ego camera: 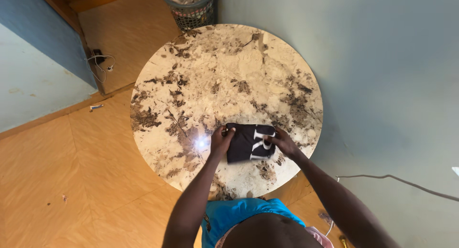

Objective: The person picks up a shirt, trousers, and a sweater one by one from a bin, folds each on a table, and places them on a shelf in a closet.

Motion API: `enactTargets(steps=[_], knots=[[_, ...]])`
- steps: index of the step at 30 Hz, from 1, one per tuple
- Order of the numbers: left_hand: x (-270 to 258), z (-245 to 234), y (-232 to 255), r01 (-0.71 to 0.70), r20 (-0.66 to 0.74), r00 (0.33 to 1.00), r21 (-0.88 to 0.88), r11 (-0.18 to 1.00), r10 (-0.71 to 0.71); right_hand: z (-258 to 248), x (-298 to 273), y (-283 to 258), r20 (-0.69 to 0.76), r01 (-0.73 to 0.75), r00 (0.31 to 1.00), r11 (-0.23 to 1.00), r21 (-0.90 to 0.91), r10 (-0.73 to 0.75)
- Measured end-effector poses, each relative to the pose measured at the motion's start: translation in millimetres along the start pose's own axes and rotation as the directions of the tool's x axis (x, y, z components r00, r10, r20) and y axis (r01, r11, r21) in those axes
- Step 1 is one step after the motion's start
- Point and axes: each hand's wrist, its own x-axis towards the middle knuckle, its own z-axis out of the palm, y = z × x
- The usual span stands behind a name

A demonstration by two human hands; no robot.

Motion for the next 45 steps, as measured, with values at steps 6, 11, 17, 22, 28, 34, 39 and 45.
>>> enactTargets(steps=[6, 11, 17, 22, 28, 34, 39, 45], knots=[[-35.6, 23.7, -51.7, 0.326, -0.083, 0.92, -0.384, 0.864, -0.384, 24.8, -9.7, 27.1, 0.15, -0.119, 0.986, 0.938, 0.326, 0.073], [-110.7, 33.2, -59.7, 0.325, 0.069, 0.939, -0.502, 0.802, -0.337, 46.9, -13.3, 37.1, 0.143, -0.311, 0.95, 0.86, 0.406, 0.276], [-172.6, -5.5, -59.0, 0.161, -0.086, 0.949, -0.695, 0.701, -0.302, 77.6, -34.6, -1.4, 0.497, -0.177, 0.866, 0.962, 0.206, 0.053], [-215.2, -80.6, -38.1, 0.003, -0.14, 0.967, -0.832, 0.555, -0.214, 153.3, -30.2, -39.2, 0.552, -0.156, 0.829, 0.985, 0.071, 0.091], [-260.8, -206.0, -39.8, 0.02, -0.203, 0.935, -0.788, 0.616, -0.291, 289.5, -20.2, -73.7, 0.706, -0.129, 0.705, 0.991, 0.045, 0.059], [-302.5, -347.6, -48.3, -0.04, -0.269, 0.935, -0.724, 0.689, -0.229, 440.0, -12.3, -92.7, 0.747, -0.2, 0.661, 0.976, 0.09, 0.067], [-308.6, -428.7, -47.2, -0.177, -0.363, 0.924, -0.69, 0.702, -0.123, 527.0, -15.5, -130.0, 0.776, -0.259, 0.631, 0.942, 0.213, -0.002], [-279.6, -489.6, -50.7, -0.186, -0.397, 0.886, -0.777, 0.601, -0.238, 593.8, 18.6, -148.9, 0.689, -0.318, 0.585, 0.903, -0.29, 0.427]])
